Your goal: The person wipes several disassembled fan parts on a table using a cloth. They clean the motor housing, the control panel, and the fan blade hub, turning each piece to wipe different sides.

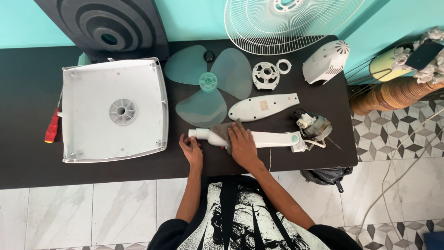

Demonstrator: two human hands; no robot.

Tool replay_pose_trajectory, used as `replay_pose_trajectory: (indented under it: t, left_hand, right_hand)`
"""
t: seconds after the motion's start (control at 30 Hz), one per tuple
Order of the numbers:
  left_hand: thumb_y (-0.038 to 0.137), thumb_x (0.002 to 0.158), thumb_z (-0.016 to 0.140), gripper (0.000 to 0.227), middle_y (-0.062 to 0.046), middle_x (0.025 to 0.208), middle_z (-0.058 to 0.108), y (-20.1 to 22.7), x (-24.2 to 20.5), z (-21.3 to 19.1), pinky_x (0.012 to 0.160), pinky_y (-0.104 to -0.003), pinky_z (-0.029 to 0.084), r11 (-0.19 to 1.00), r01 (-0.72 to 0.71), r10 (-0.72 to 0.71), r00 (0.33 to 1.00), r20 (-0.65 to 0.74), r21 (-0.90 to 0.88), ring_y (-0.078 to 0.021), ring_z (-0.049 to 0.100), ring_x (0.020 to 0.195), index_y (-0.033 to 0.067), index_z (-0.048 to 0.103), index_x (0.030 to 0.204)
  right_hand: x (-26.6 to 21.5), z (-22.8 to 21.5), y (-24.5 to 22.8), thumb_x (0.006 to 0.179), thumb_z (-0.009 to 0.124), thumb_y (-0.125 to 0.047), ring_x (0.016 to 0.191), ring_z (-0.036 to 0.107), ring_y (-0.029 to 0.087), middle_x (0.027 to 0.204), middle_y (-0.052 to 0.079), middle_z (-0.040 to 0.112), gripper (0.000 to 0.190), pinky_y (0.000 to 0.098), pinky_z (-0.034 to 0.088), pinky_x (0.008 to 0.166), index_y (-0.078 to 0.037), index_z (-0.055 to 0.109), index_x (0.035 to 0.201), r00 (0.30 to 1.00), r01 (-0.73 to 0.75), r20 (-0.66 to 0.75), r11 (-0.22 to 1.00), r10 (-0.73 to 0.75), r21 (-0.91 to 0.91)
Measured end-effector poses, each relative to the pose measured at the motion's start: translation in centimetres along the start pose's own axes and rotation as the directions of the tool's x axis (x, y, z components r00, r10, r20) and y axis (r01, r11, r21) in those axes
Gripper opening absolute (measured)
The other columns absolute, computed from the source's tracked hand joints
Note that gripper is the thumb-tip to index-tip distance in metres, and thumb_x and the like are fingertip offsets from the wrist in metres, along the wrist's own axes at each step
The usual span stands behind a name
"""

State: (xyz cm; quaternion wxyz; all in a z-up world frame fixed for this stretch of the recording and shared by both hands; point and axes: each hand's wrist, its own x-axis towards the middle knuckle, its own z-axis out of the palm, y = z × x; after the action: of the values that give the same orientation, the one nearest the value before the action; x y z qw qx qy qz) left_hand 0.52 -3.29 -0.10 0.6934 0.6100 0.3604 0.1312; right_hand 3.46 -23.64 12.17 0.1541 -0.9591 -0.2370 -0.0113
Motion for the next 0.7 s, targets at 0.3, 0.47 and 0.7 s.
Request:
replay_pose_trajectory:
  t: [0.3,0.47,0.7]
  left_hand:
    - [0.042,0.105,0.061,0.048,-0.015,0.098,0.074,-2.2,-2.6,1.8,0.075,-0.040,0.057,0.861,-0.397,0.355,0.917,0.184,0.317,-0.0264,0.072,0.085,-0.0021,0.064,0.124]
    - [0.045,0.100,0.058,0.054,-0.019,0.091,0.071,-1.3,-3.1,1.7,0.073,-0.045,0.056,0.765,-0.507,0.444,0.862,0.243,0.398,-0.0340,0.071,0.079,-0.0045,0.064,0.120]
    - [0.053,0.103,0.053,0.052,-0.020,0.094,0.066,-2.9,-3.5,2.4,0.073,-0.052,0.053,0.593,-0.579,0.504,0.809,0.304,0.559,-0.0449,0.065,0.083,0.0030,0.063,0.107]
  right_hand:
    - [-3.4,-1.0,3.3,0.075,0.080,-0.019,0.143,0.036,0.044,0.147,0.022,0.046,0.070,0.0560,0.038,0.112,0.002,0.055,0.137,0.972,-0.168,-0.168,0.986,0.165,-0.004]
    - [-4.6,0.1,3.7,0.071,0.083,-0.017,0.130,0.047,0.041,0.135,0.020,0.052,0.068,0.0540,0.042,0.107,-0.001,0.061,0.133,0.963,-0.172,-0.219,0.984,0.159,-0.042]
    - [-3.8,1.5,1.1,0.074,0.083,-0.021,0.122,0.054,0.032,0.131,0.011,0.056,0.069,0.0491,0.043,0.104,-0.003,0.062,0.137,0.973,0.041,-0.227,0.999,-0.041,-0.004]
